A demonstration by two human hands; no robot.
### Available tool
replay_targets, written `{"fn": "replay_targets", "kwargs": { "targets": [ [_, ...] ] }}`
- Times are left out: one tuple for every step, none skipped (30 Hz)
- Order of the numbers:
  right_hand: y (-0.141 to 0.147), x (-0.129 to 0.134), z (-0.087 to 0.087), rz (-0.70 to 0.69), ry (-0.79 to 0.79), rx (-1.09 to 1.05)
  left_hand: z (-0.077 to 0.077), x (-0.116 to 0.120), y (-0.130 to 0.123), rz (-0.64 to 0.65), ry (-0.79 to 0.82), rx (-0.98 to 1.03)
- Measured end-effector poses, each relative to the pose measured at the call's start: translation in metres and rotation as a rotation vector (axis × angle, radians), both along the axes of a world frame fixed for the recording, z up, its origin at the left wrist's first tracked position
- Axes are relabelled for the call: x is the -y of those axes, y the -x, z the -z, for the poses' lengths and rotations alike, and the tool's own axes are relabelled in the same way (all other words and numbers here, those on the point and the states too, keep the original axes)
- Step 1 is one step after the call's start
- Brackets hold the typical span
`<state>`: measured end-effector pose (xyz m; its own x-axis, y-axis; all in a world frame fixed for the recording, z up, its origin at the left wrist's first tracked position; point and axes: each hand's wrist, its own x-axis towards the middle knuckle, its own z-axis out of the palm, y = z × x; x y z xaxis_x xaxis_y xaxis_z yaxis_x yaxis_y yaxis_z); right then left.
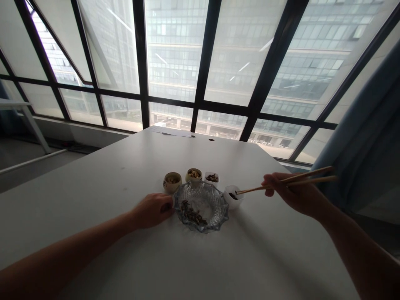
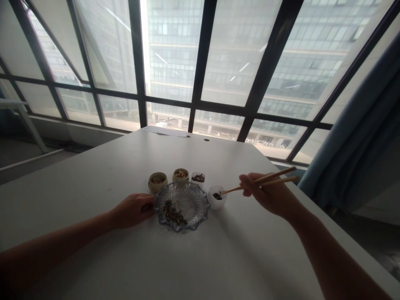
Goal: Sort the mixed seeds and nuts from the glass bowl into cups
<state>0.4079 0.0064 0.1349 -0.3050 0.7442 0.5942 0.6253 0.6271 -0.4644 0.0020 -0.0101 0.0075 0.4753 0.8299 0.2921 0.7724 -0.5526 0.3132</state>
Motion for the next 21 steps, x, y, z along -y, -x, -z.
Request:
{"fn": "replay_targets", "kwargs": {
  "targets": [
    [0.003,0.001,0.001,0.006,0.011,0.063,0.0,0.0,0.0,0.0,0.0,0.002],
    [0.007,0.002,0.002,0.009,0.004,0.097,-0.001,0.001,0.0,-0.001,0.0,0.004],
    [0.012,0.003,0.003,0.003,0.0,0.121,-0.001,0.001,0.0,0.0,0.001,0.006],
    [0.017,0.005,0.004,0.004,-0.025,0.086,-0.001,0.001,-0.001,0.0,0.004,0.007],
    [0.023,0.008,0.006,-0.002,-0.046,0.034,-0.002,0.001,-0.001,-0.001,0.009,0.007],
    [0.029,0.01,0.008,-0.012,-0.055,-0.022,-0.002,0.001,0.0,-0.003,0.014,0.005],
    [0.037,0.013,0.012,-0.023,-0.057,-0.084,-0.002,0.0,0.0,-0.007,0.018,0.002],
    [0.045,0.016,0.018,-0.05,-0.04,-0.131,-0.001,0.0,0.0,-0.009,0.021,-0.001],
    [0.053,0.019,0.024,-0.084,0.011,-0.171,-0.001,-0.001,0.0,-0.009,0.022,-0.003],
    [0.062,0.022,0.031,-0.135,0.069,-0.197,-0.001,-0.001,0.0,-0.006,0.021,-0.003],
    [0.07,0.024,0.039,-0.185,0.122,-0.207,-0.001,-0.002,0.0,-0.001,0.019,-0.001],
    [0.078,0.026,0.048,-0.224,0.174,-0.201,-0.001,-0.002,0.001,0.004,0.017,0.003],
    [0.085,0.027,0.055,-0.242,0.203,-0.195,-0.001,-0.002,0.001,0.009,0.017,0.006],
    [0.09,0.028,0.062,-0.242,0.221,-0.181,-0.001,-0.002,0.001,0.012,0.018,0.01],
    [0.095,0.028,0.068,-0.24,0.23,-0.175,-0.001,-0.002,0.001,0.013,0.019,0.013],
    [0.098,0.027,0.073,-0.233,0.233,-0.17,-0.002,-0.001,0.001,0.015,0.02,0.015],
    [0.1,0.026,0.077,-0.23,0.235,-0.168,-0.002,-0.001,0.001,0.019,0.022,0.015],
    [0.101,0.025,0.08,-0.231,0.235,-0.167,-0.002,-0.001,0.001,0.024,0.023,0.014],
    [0.101,0.024,0.082,-0.233,0.235,-0.165,-0.002,-0.002,0.001,0.029,0.022,0.013],
    [0.102,0.023,0.084,-0.237,0.234,-0.162,-0.001,-0.002,0.001,0.033,0.02,0.012],
    [0.102,0.022,0.086,-0.241,0.232,-0.161,-0.001,-0.002,0.001,0.035,0.018,0.012]
  ]
}}
